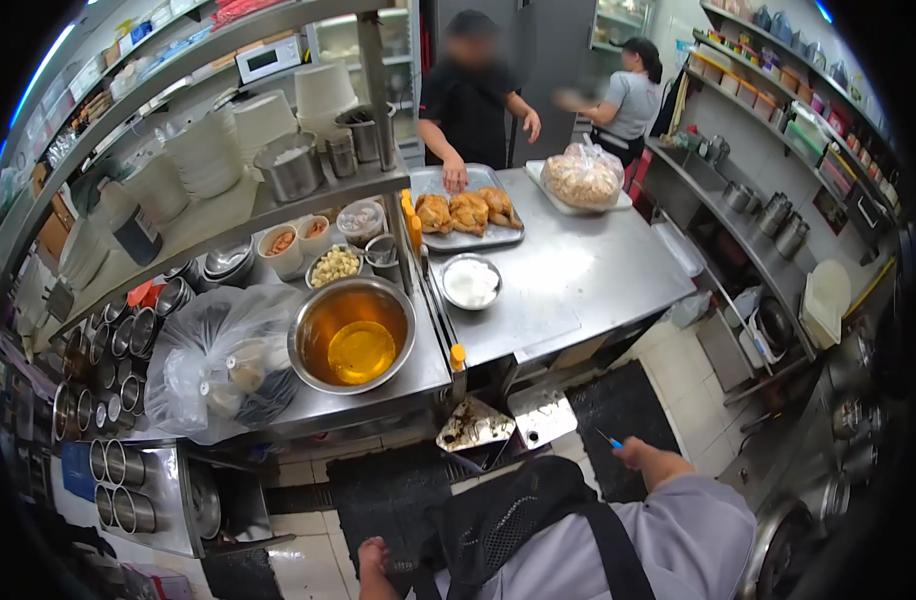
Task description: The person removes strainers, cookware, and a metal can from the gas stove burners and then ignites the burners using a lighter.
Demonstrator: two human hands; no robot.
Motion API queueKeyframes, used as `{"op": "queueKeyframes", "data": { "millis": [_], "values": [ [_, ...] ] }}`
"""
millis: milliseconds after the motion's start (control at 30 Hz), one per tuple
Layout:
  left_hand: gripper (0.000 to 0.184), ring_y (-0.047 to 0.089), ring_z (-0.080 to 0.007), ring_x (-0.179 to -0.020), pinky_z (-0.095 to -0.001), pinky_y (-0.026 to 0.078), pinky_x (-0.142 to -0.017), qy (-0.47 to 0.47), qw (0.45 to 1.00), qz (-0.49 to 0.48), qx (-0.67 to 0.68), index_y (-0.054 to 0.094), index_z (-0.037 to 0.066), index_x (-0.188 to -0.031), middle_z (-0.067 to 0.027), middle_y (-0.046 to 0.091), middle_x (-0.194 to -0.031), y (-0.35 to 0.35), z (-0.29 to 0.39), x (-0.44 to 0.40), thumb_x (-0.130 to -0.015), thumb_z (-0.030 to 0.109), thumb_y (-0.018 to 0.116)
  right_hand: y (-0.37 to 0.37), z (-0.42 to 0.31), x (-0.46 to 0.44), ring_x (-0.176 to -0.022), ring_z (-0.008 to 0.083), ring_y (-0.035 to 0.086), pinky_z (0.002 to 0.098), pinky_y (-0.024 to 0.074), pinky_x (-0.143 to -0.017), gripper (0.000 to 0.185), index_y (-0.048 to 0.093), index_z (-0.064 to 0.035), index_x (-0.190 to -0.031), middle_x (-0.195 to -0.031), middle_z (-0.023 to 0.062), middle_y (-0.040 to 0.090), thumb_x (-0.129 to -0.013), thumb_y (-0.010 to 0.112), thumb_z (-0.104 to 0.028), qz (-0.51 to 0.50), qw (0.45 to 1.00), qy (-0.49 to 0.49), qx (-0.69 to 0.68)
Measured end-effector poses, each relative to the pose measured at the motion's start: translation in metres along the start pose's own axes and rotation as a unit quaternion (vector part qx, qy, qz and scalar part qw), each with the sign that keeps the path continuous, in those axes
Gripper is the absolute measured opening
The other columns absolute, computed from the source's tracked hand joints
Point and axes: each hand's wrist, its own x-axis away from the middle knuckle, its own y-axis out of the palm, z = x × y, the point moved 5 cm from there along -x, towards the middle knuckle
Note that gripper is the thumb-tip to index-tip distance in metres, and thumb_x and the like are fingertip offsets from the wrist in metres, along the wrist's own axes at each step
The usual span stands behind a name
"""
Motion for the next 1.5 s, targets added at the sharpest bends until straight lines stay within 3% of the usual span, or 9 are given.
{"op": "queueKeyframes", "data": {
  "millis": [200,333,567,633,733,800,900,1233,1500],
  "values": [
    [0.023,0.05,-0.0116,-0.055,-0.027,0.036,-0.041,0.116,0.993,0.035,-0.017,0.059,0.009,-0.106,-0.0007,0.056,-0.076,0.022,0.095,-0.045,-0.089,0.021,0.068,0.057,0.003,-0.033,-0.061,0.0226,0.067,0.0397,0.054,-0.055,0.044,0.07,-0.0017,-0.079,-0.07,0.0135,0.068,-0.087,0.067,-0.045,-0.06,0.998,0.017,0.009],
    [0.032,0.054,-0.0106,-0.066,-0.0254,0.04,-0.047,0.177,0.982,0.058,-0.014,0.057,0.009,-0.119,-0.0009,0.059,-0.085,0.041,0.117,-0.035,-0.091,0.021,0.067,0.097,-0.126,-0.088,-0.087,0.0341,0.069,0.0428,0.054,-0.076,0.053,0.068,-0.0013,-0.109,-0.095,0.0217,0.071,-0.087,0.063,-0.049,-0.061,0.907,-0.413,0.051],
    [0.015,0.05,-0.0128,-0.054,-0.0281,0.036,-0.041,0.114,0.987,0.11,-0.034,0.057,0.016,-0.082,-0.001,0.054,-0.065,0.056,-0.016,0.047,-0.094,0.025,0.055,0.053,-0.293,0.001,-0.079,0.0273,0.067,0.0412,0.0517,-0.071,0.047,0.065,-0.0063,-0.114,-0.089,0.0146,0.07,-0.089,0.064,-0.047,-0.077,0.885,-0.46,0.02],
    [0.01,0.05,-0.0131,-0.055,-0.0292,0.037,-0.044,0.016,0.999,0.031,0.029,0.059,0.013,-0.089,-0.0009,0.055,-0.07,0.055,-0.08,0.062,-0.089,0.021,0.066,0.045,-0.294,-0.001,-0.093,0.0351,0.068,0.0456,0.0515,-0.081,0.05,0.065,-0.0114,-0.115,-0.097,0.0164,0.071,-0.087,0.064,-0.052,-0.09,0.888,-0.451,0.018],
    [0.012,0.054,-0.0174,-0.059,-0.0349,0.04,-0.047,-0.075,0.995,0.059,0.031,0.062,0.011,-0.085,-0.0042,0.058,-0.073,0.067,-0.174,0.086,-0.09,0.023,0.064,0.042,-0.26,-0.02,-0.061,0.0169,0.064,0.0354,0.0514,-0.058,0.048,0.061,-0.0039,-0.12,-0.078,0.0104,0.068,-0.091,0.064,-0.042,-0.145,0.894,-0.421,-0.037],
    [0.016,0.056,-0.0202,-0.061,-0.0387,0.043,-0.048,-0.105,0.992,0.066,0.03,0.064,0.01,-0.082,-0.0064,0.06,-0.075,0.078,-0.202,0.111,-0.09,0.024,0.063,0.045,-0.216,-0.049,-0.077,0.0294,0.07,0.0416,0.0542,-0.069,0.052,0.066,0.0004,-0.107,-0.081,0.0175,0.07,-0.086,0.065,-0.047,-0.11,0.922,-0.37,0.01],
    [0.018,0.062,-0.0233,-0.071,-0.0444,0.05,-0.057,0.001,0.995,-0.018,-0.097,0.067,0.009,-0.084,-0.0079,0.065,-0.08,0.081,-0.194,0.144,-0.09,0.026,0.063,0.06,-0.162,-0.112,-0.071,0.0293,0.069,0.0407,0.0531,-0.064,0.047,0.066,0.0009,-0.105,-0.08,0.0174,0.069,-0.086,0.067,-0.042,-0.091,0.903,-0.381,0.174],
    [0.026,0.062,-0.0217,-0.081,-0.0391,0.05,-0.073,0.184,0.904,0.384,0.029,0.069,0.001,-0.098,-0.0121,0.069,-0.087,0.064,-0.153,0.185,-0.082,0.022,0.073,0.072,-0.299,-0.035,-0.058,0.0221,0.061,0.0358,0.0459,-0.051,0.035,0.061,-0.0008,-0.106,-0.071,0.0119,0.062,-0.09,0.064,-0.031,-0.178,0.844,-0.485,0.141],
    [0.033,0.067,-0.0256,-0.093,-0.0384,0.051,-0.084,-0.001,0.949,0.316,-0.013,0.073,0.002,-0.101,-0.0156,0.072,-0.099,0.034,-0.241,0.19,-0.082,0.029,0.074,0.134,-0.336,0.074,-0.047,0.0164,0.054,0.0319,0.0402,-0.04,0.026,0.057,-0.0021,-0.107,-0.064,0.0074,0.057,-0.094,0.062,-0.023,-0.253,0.801,-0.527,0.132]
  ]
}}
